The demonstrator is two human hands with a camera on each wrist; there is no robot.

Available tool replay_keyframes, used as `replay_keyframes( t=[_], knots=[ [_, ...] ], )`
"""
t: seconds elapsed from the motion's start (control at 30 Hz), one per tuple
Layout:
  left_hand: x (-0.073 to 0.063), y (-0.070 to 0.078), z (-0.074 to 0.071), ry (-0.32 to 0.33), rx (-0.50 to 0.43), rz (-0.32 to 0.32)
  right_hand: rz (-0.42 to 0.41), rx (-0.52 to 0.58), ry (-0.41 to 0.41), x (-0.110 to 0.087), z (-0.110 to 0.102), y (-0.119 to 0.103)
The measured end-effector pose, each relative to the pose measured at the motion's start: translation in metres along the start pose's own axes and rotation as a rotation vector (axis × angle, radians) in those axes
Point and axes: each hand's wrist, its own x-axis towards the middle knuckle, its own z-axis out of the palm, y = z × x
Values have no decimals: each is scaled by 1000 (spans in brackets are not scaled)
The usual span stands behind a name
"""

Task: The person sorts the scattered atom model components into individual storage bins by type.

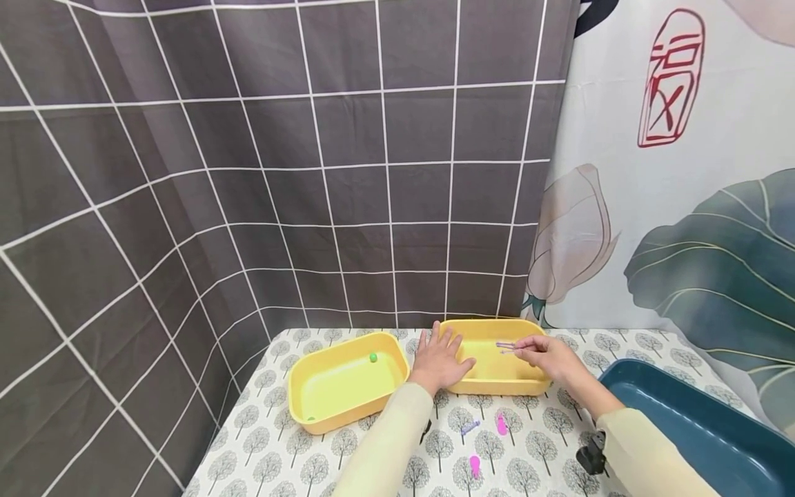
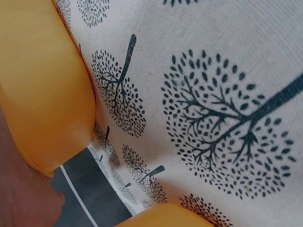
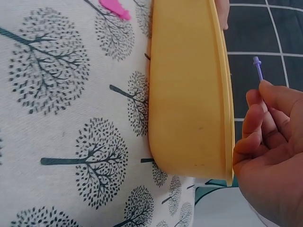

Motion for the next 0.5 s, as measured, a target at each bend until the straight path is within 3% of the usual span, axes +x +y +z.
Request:
replay_keyframes(
  t=[0.5],
  knots=[
    [-1, 0, 0, 10, 6, 5, 71, 50, 42, 21, 3, 6]
  ],
)
